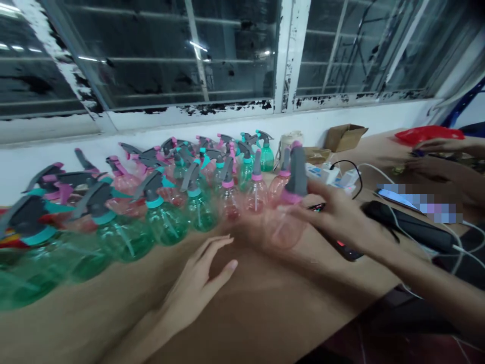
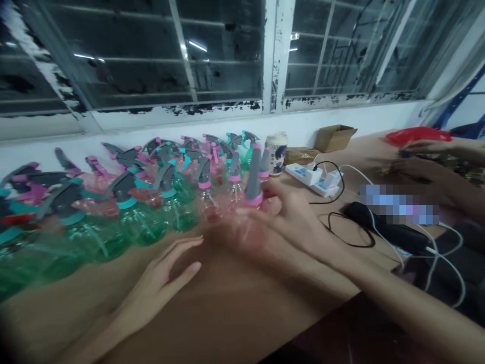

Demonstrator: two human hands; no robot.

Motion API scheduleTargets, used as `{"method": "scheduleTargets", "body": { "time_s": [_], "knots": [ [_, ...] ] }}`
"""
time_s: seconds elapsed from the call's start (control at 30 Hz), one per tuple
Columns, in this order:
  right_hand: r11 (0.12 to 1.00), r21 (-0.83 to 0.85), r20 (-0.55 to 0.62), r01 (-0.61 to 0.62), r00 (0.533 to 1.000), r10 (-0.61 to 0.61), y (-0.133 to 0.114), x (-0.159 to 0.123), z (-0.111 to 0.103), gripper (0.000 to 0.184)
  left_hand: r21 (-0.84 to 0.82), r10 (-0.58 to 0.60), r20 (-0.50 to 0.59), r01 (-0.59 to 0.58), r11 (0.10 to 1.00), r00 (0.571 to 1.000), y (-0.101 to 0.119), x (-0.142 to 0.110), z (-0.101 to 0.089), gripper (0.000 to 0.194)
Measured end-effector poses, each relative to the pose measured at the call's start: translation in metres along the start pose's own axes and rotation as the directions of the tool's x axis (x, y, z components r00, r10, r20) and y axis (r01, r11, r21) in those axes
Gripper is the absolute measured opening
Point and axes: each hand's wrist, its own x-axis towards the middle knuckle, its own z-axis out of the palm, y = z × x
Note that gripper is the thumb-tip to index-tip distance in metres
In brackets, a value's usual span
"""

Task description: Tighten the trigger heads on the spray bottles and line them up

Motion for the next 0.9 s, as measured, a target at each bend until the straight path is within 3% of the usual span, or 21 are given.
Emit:
{"method": "scheduleTargets", "body": {
  "time_s": [0.1, 0.23, 0.37, 0.47, 0.53, 0.77, 0.9],
  "knots": [
    [0.995, 0.059, 0.104, 0.082, 0.991, -0.088, -0.032, -0.009, 0.046, 0.031, -0.139, -0.059, -0.07, 0.049, 0.989, 0.996, 0.004, -0.013, -0.025, 0.04],
    [0.979, 0.123, 0.201, 0.162, 0.962, -0.184, -0.057, -0.016, 0.099, 0.032, -0.233, -0.095, -0.148, 0.059, 0.971, 0.984, 0.0, -0.034, -0.048, 0.055],
    [0.952, 0.186, 0.199, 0.242, 0.94, -0.278, -0.075, -0.021, 0.135, 0.025, -0.265, -0.08, -0.159, 0.035, 0.964, 0.984, -0.006, -0.047, -0.059, 0.066],
    [0.935, 0.2, 0.201, 0.293, 0.922, -0.331, -0.085, -0.024, 0.149, 0.023, -0.255, -0.089, -0.14, 0.051, 0.966, 0.986, -0.007, -0.048, -0.065, 0.07],
    [0.93, 0.201, 0.216, 0.307, 0.912, -0.348, -0.09, -0.027, 0.156, 0.033, -0.25, -0.081, -0.157, 0.039, 0.967, 0.984, -0.005, -0.046, -0.069, 0.069],
    [0.934, 0.191, 0.279, 0.301, 0.896, -0.346, -0.088, -0.034, 0.169, 0.067, -0.243, -0.025, -0.245, -0.036, 0.969, 0.969, 0.001, -0.032, -0.069, 0.036],
    [0.911, 0.263, 0.395, 0.318, 0.826, -0.402, -0.066, -0.033, 0.169, 0.076, -0.198, -0.039, -0.328, -0.028, 0.98, 0.944, 0.0, -0.03, -0.061, 0.024]
  ]
}}
